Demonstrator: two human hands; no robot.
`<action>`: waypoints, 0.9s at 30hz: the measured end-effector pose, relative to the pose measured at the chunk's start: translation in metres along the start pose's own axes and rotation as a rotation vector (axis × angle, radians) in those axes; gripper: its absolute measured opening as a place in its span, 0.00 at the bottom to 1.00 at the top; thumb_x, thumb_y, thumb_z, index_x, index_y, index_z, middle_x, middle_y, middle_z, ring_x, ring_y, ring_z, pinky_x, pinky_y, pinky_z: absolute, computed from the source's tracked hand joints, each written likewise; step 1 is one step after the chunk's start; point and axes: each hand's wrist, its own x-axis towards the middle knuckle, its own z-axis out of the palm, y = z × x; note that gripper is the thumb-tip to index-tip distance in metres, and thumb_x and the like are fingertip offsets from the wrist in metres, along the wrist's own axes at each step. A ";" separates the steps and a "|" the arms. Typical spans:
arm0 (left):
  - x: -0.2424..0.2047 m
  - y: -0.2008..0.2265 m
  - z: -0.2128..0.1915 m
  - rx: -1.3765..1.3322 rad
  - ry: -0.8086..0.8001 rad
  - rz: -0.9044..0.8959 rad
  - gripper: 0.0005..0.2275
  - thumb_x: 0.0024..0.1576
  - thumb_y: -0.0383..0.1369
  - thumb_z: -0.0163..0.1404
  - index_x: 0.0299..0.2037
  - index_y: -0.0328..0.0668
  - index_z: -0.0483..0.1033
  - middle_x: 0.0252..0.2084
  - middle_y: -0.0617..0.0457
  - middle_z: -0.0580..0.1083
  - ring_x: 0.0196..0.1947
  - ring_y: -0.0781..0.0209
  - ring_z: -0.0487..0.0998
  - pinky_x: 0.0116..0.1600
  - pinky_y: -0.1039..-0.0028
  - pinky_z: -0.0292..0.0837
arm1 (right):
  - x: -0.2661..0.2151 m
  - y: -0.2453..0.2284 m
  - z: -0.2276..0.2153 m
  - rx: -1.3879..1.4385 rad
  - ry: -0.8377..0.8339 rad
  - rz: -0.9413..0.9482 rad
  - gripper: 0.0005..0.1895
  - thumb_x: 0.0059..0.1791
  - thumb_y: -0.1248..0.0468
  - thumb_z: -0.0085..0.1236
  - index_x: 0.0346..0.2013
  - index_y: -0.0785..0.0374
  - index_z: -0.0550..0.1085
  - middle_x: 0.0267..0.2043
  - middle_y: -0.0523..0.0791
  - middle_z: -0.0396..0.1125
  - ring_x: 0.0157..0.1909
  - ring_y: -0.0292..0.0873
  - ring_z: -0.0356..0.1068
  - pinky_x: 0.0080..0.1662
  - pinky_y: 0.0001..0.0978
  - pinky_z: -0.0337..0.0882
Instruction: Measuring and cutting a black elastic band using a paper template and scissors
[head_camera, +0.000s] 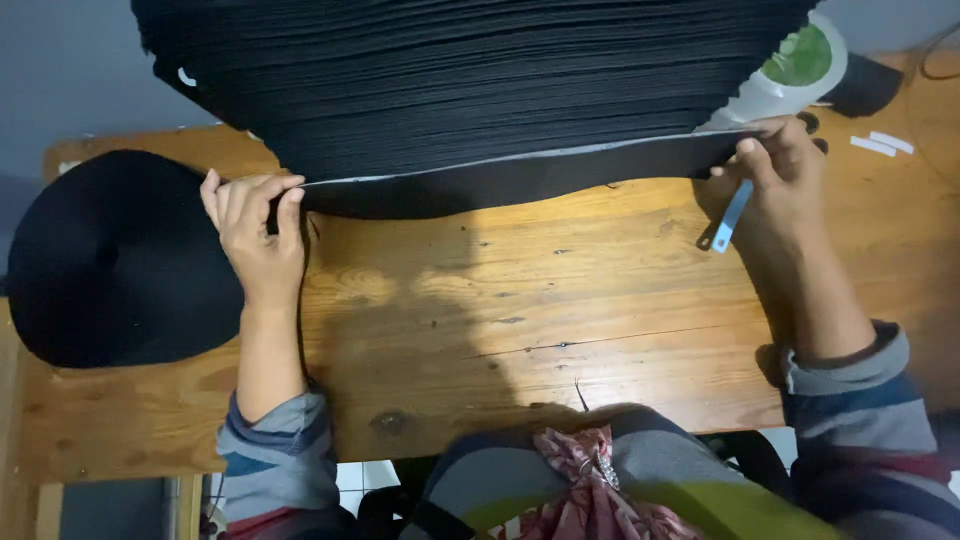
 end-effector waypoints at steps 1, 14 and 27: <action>0.001 0.000 0.001 0.000 -0.001 0.000 0.07 0.71 0.30 0.50 0.46 0.37 0.81 0.43 0.47 0.76 0.46 0.48 0.75 0.73 0.49 0.49 | 0.000 -0.001 0.000 0.000 0.001 0.001 0.05 0.62 0.67 0.50 0.51 0.56 0.66 0.40 0.43 0.63 0.40 0.32 0.65 0.47 0.24 0.79; 0.000 0.003 0.002 0.041 -0.015 -0.025 0.10 0.73 0.32 0.47 0.47 0.37 0.82 0.43 0.47 0.75 0.47 0.48 0.73 0.74 0.45 0.47 | 0.001 0.000 -0.001 -0.154 -0.072 -0.127 0.07 0.63 0.61 0.48 0.52 0.60 0.64 0.53 0.46 0.64 0.54 0.40 0.67 0.58 0.33 0.77; 0.002 0.007 0.002 0.046 -0.002 -0.022 0.10 0.73 0.32 0.47 0.46 0.36 0.81 0.43 0.47 0.75 0.47 0.49 0.74 0.74 0.46 0.47 | -0.002 -0.006 0.005 -0.154 -0.052 -0.134 0.05 0.63 0.64 0.45 0.54 0.59 0.63 0.54 0.44 0.64 0.55 0.37 0.65 0.58 0.30 0.75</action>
